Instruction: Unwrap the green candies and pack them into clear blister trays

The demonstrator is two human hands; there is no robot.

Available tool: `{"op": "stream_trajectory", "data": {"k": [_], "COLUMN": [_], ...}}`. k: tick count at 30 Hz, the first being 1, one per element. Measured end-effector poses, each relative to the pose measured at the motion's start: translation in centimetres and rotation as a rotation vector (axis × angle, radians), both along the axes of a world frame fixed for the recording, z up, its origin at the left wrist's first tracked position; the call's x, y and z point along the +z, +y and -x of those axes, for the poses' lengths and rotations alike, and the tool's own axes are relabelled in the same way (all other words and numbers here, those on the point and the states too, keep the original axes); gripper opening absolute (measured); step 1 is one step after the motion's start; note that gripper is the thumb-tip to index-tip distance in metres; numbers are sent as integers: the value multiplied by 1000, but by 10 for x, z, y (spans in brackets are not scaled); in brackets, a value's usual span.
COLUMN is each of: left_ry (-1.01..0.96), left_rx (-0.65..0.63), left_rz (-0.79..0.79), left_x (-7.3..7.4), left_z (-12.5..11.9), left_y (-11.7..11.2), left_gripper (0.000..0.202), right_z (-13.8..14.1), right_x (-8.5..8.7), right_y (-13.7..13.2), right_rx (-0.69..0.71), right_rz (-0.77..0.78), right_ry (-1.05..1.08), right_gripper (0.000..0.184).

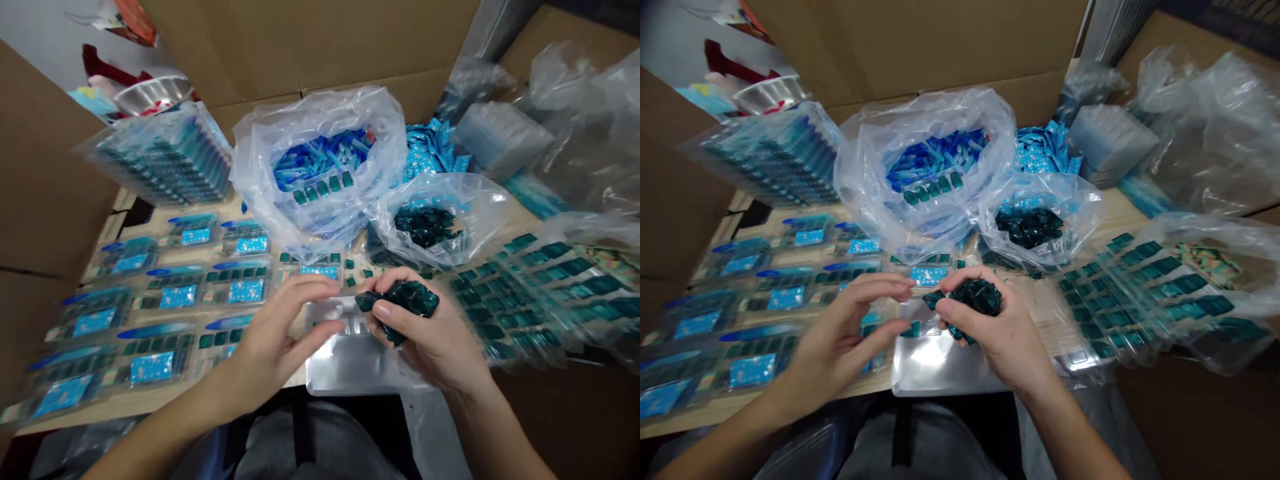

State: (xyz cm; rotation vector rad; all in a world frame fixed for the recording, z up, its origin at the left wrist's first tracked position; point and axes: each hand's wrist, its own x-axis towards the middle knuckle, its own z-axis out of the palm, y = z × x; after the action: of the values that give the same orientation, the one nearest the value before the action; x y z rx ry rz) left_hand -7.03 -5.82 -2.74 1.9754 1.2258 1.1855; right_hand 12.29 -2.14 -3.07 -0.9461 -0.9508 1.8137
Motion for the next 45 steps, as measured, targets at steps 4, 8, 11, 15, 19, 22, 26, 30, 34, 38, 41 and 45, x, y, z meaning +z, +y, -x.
{"op": "stream_trajectory", "data": {"k": [4, 8, 11, 15, 19, 22, 26, 30, 34, 38, 41, 45], "left_ry": [58, 116, 149, 191, 181, 196, 212, 100, 303, 553, 598, 570], "left_rx": [-23, -39, -41, -49, -24, 12, -34, 6, -6, -115, -180, -194], "left_rz": [-181, -193, -216, -229, -184, -194, -188, -91, -221, -397, -461, -426], "left_x": [9, 15, 16, 15, 14, 12, 11, 4, -11, -27, -33, -32], "left_z": [-18, -21, -20, -19, -20, -22, -20, -11, 0, 8, 10, 9], "left_y": [11, 13, 11, 10, 9, 8, 8, 7, 4, -5, -13, -16], "left_gripper": [36, 37, 40, 41, 38, 38, 38, 32, 24, 20, 18, 19], "right_z": [4, 0, 0, 5, 9, 11, 12, 7, -6, -17, -17, -9], "right_x": [3, 1, -3, -4, 3, 8, 9, 7, 2, -5, -8, -6], "right_y": [-8, -10, -10, -11, -12, -13, -14, -12, -9, -8, -8, -3], "right_rx": [-8, -13, -8, -61, -149, -181, -199, -200, -327, -378, -340, -266], "right_rz": [-2, -26, -28, -64, -162, -234, -304, -366, -360, -312, -255, -55], "right_ry": [63, 6, -10, -23, -120, -212, -301, -362, -432, -441, -354, -57], "right_gripper": [17, 16, 15, 11, 7, 5, 4, 2, 3, 6, 11, 21]}}
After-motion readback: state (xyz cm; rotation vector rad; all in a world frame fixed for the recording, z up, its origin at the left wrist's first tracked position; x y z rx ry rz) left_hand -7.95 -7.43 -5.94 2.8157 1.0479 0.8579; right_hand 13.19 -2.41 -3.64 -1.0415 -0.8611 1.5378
